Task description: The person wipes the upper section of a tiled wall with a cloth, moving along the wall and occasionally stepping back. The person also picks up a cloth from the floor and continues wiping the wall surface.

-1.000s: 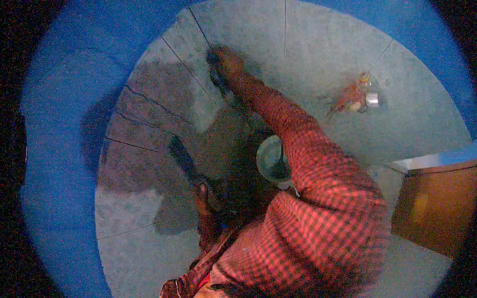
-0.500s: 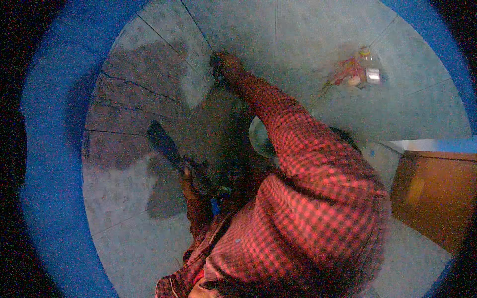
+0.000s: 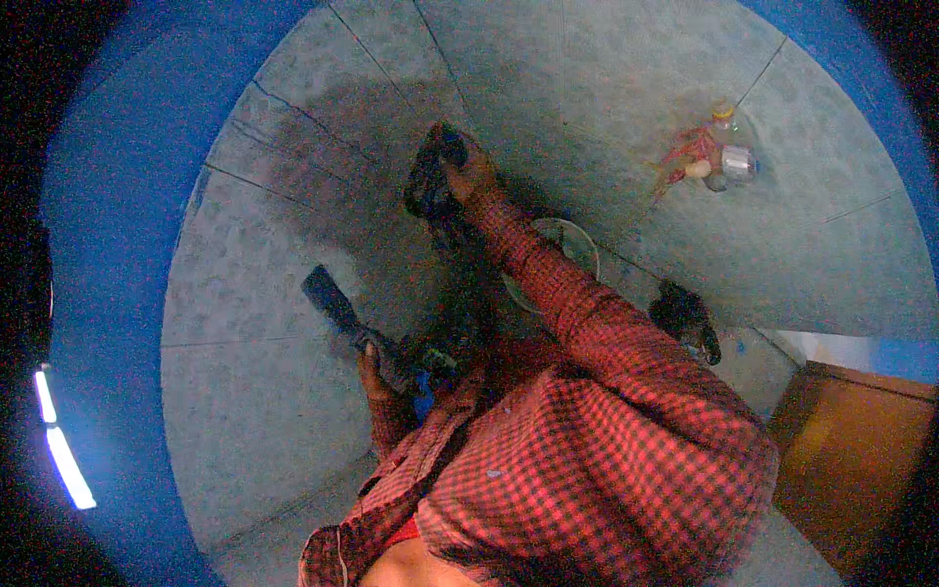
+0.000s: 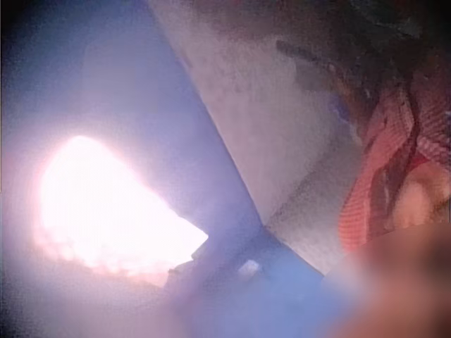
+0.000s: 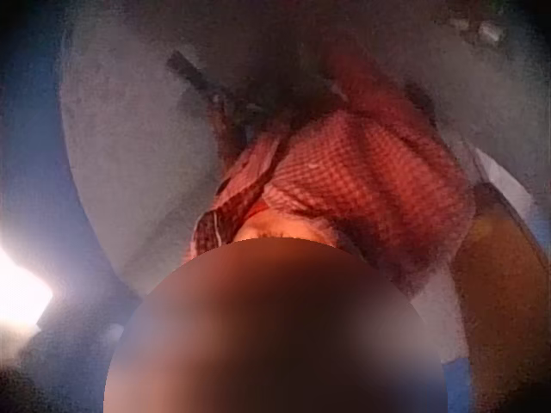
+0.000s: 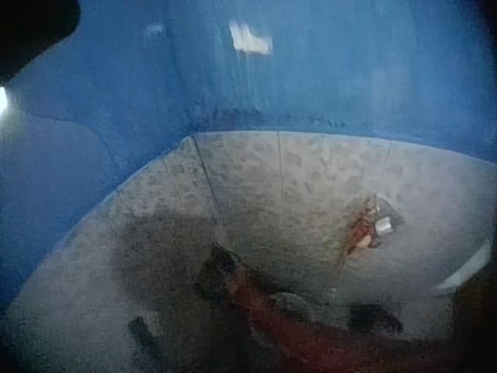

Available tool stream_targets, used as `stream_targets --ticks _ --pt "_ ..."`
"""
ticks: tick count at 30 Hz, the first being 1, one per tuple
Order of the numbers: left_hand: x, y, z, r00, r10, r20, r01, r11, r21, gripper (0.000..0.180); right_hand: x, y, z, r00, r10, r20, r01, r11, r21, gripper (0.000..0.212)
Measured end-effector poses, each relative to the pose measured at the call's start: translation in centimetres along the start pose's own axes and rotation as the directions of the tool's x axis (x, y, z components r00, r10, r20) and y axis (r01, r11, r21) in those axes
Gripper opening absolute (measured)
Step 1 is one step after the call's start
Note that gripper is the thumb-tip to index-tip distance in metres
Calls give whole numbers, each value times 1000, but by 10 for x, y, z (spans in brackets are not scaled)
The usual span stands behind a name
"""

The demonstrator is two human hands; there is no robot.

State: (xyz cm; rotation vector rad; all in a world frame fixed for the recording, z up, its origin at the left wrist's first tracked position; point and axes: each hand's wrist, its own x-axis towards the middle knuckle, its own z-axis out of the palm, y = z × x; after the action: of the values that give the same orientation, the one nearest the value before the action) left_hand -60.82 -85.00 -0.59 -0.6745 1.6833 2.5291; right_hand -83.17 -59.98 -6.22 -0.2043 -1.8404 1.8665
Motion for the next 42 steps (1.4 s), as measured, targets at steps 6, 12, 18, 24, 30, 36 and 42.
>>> stream_targets --ticks 6,12,18,24,30,36,42 --pt "11 16 -11 989 98 107 -102 994 37 39 37 79 63 974 192 -117 -159 957 245 38" --pt "14 15 -11 994 46 102 -51 997 53 41 74 141 102 926 378 3 -338 826 451 37" --pt "45 8 -33 996 91 8 -91 996 5 46 93 109 137 997 73 10 -74 979 189 34" --pt "101 30 -48 943 280 182 -329 872 362 45 31 -79 154 995 -58 -82 51 995 -84 30" --pt "110 41 -48 970 139 199 -181 961 209 36 50 -14 201 962 53 -267 -41 998 53 30" --pt "99 44 -70 983 136 125 -145 987 65 50 59 60 152 890 140 -433 -238 954 -182 28" --pt "95 69 -86 996 72 56 -80 985 154 56 72 -87 193 936 -136 -323 130 991 -43 31"
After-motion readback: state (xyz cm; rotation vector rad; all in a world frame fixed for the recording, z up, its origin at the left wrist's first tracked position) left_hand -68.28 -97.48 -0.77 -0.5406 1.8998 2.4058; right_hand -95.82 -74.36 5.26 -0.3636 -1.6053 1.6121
